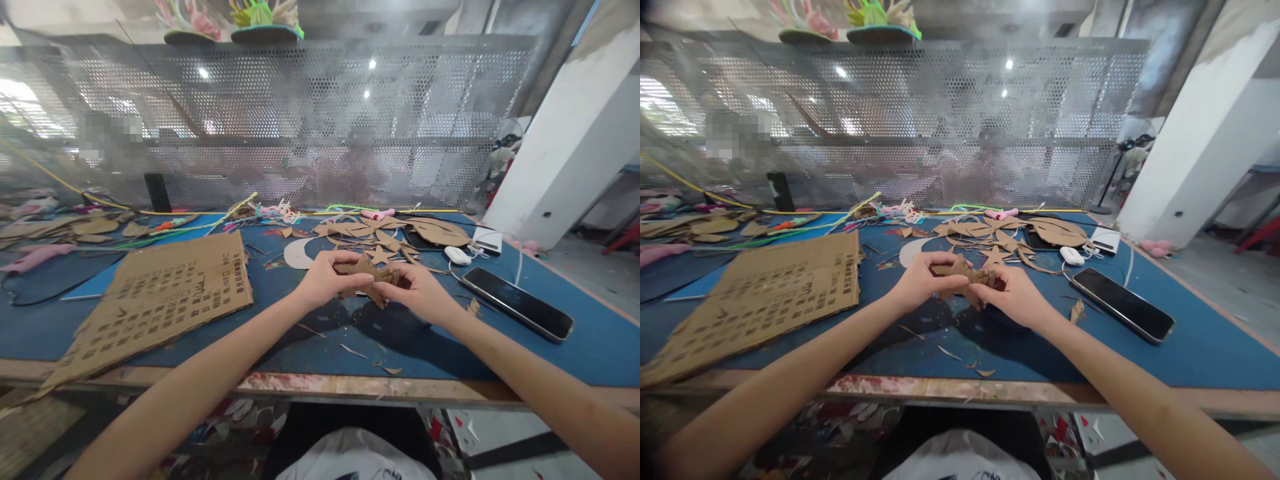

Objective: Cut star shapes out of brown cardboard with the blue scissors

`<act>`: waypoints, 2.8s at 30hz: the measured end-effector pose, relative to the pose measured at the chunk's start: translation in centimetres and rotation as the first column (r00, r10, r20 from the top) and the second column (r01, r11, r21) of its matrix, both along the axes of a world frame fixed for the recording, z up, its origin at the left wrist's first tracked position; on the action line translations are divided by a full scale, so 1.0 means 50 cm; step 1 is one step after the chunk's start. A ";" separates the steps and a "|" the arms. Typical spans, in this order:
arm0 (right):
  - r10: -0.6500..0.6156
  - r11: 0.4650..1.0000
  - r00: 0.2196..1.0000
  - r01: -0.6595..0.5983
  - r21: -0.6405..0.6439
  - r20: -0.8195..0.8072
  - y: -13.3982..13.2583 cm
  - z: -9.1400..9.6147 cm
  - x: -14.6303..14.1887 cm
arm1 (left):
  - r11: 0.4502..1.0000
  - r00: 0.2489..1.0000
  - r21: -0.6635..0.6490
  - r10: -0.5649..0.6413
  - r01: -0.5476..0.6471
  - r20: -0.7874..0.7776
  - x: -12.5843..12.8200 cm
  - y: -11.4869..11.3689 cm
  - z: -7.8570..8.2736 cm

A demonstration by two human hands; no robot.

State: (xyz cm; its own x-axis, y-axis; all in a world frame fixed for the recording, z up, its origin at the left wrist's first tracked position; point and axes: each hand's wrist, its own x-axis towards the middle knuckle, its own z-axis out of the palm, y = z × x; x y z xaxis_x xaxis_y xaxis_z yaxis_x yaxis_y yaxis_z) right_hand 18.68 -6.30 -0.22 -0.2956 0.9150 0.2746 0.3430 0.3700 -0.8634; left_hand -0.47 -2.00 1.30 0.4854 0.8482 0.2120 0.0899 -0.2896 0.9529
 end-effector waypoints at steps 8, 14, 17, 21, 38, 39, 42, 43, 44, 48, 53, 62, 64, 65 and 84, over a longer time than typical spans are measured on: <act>0.035 0.999 0.993 -0.034 -0.004 0.111 -0.008 -0.006 -0.001 | 0.973 0.954 0.106 -0.173 0.203 -0.246 -0.018 -0.012 0.017; 0.142 0.951 0.973 -0.186 -0.246 -0.184 0.003 -0.010 0.006 | 0.978 0.973 0.023 -0.203 0.206 -0.106 -0.006 -0.017 0.011; 0.127 0.916 0.922 -0.251 -0.314 -0.365 0.006 -0.017 0.005 | 0.973 0.977 -0.091 -0.215 0.213 -0.008 0.001 -0.018 0.006; 0.086 0.881 0.876 -0.290 -0.375 -0.475 0.004 -0.024 0.001 | 0.953 0.972 -0.195 -0.218 0.231 0.088 0.007 -0.021 0.000; 0.088 0.884 0.765 -0.355 -0.304 -0.638 0.017 -0.039 -0.005 | 0.923 0.948 -0.286 -0.182 0.257 0.262 0.000 -0.009 -0.019; 0.068 0.894 0.756 -0.336 -0.297 -0.651 0.020 -0.038 -0.003 | 0.925 0.942 -0.287 -0.161 0.248 0.294 -0.001 -0.010 -0.015; 0.015 0.956 0.804 -0.187 -0.228 -0.595 0.022 -0.024 0.008 | 0.931 0.931 -0.292 -0.109 0.219 0.349 -0.003 -0.012 -0.005; -0.010 0.985 0.853 -0.080 -0.150 -0.522 0.020 -0.016 0.014 | 0.931 0.932 -0.300 -0.098 0.210 0.349 -0.004 -0.011 -0.003; -0.060 0.998 0.899 0.058 -0.017 -0.433 0.018 -0.007 0.021 | 0.930 0.937 -0.309 -0.087 0.198 0.338 -0.004 -0.010 -0.002; -0.455 0.460 0.818 0.555 0.693 -0.353 0.014 0.049 0.051 | 0.914 0.961 -0.359 -0.094 0.187 0.261 -0.008 -0.001 -0.007; -0.802 0.307 0.597 0.387 0.870 0.018 0.070 0.086 0.051 | 0.860 0.968 -0.452 -0.166 0.235 0.189 -0.017 0.018 -0.016; -0.477 0.876 0.561 0.241 0.417 0.677 0.158 0.038 0.111 | 0.859 0.868 -0.446 0.405 -0.253 0.288 -0.076 0.135 -0.041; -0.410 0.911 0.563 0.220 0.348 0.718 0.180 0.039 0.133 | 0.839 0.835 -0.450 0.463 -0.306 0.296 -0.091 0.149 -0.042; -0.364 0.931 0.569 0.208 0.299 0.738 0.190 0.035 0.138 | 0.839 0.833 -0.442 0.470 -0.319 0.291 -0.096 0.152 -0.042; -0.385 0.923 0.812 0.325 0.208 0.440 0.185 -0.049 0.133 | 0.901 0.951 -0.391 0.266 -0.186 0.161 -0.069 0.137 -0.070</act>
State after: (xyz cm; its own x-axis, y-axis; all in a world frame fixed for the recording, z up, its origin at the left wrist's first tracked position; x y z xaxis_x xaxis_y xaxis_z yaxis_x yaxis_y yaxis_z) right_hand 25.32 2.97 -2.66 -0.0759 0.9508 0.3002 0.8178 0.2316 -0.5269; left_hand -3.90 4.85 -2.18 0.2511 0.9660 -0.0618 -0.0982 0.0890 0.9912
